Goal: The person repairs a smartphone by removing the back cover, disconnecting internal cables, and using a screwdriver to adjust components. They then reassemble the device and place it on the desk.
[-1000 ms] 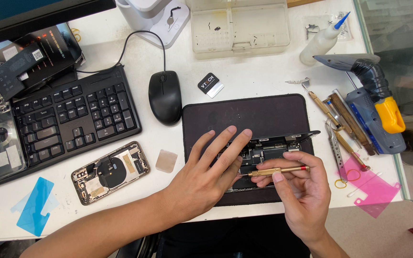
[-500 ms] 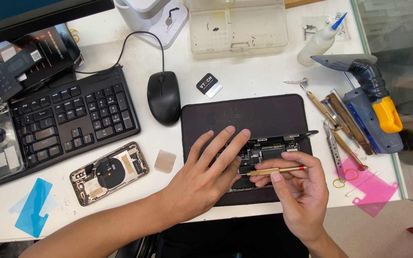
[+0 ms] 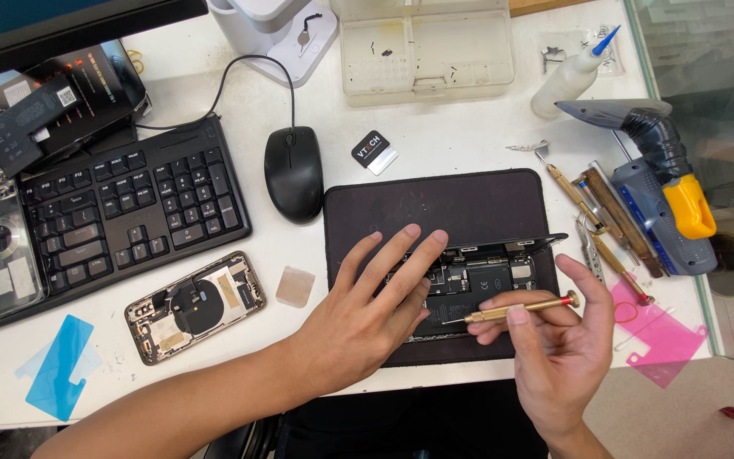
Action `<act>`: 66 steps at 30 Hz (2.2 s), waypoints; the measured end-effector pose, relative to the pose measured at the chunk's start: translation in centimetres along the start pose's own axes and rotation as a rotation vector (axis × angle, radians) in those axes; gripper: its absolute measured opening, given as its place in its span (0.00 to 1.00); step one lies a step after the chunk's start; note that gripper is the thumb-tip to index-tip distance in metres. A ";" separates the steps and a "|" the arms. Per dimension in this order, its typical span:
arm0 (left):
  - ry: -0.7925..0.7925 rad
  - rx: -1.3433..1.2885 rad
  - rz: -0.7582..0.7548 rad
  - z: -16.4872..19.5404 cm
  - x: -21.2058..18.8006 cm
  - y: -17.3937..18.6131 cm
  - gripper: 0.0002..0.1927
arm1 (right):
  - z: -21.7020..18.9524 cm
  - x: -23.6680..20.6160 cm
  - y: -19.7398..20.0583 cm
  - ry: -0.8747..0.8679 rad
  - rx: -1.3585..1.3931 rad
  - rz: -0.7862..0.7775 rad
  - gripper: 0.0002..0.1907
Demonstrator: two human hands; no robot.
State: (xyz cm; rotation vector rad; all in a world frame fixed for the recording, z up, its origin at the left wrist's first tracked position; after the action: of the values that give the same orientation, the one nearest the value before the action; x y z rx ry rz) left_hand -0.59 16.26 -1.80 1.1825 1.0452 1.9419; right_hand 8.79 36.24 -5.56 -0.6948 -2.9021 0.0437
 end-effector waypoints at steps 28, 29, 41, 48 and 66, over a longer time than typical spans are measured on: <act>0.020 -0.025 -0.012 0.0 -0.1 -0.2 0.17 | -0.4 1.9 -0.4 -0.075 -0.117 0.037 0.13; 0.019 -0.024 -0.012 0.0 -0.1 -0.2 0.17 | -0.4 1.9 -0.4 -0.073 -0.118 0.037 0.13; 0.016 -0.007 -0.021 0.0 -0.2 -0.2 0.17 | -0.2 2.0 -0.5 -0.061 -0.128 0.016 0.13; 0.012 0.000 -0.020 0.3 -0.1 -0.1 0.17 | -0.5 2.0 -0.3 -0.062 -0.133 0.012 0.13; 0.011 -0.001 -0.015 0.3 -0.2 -0.1 0.17 | -0.5 1.9 -0.3 -0.058 -0.106 0.011 0.14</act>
State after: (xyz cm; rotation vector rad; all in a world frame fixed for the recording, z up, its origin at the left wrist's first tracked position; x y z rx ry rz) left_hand -0.24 16.23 -1.94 1.1610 1.0557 1.9391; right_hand 7.09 36.82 -4.81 -0.7387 -2.9741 -0.0904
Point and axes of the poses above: each hand's wrist, its own x-axis towards the middle knuckle, its own y-axis out of the back of the hand, z = x × y, the point moved 2 cm from there along x, towards the middle knuckle, and after that the axes turned 1 degree about z, right-handed, at the moved point
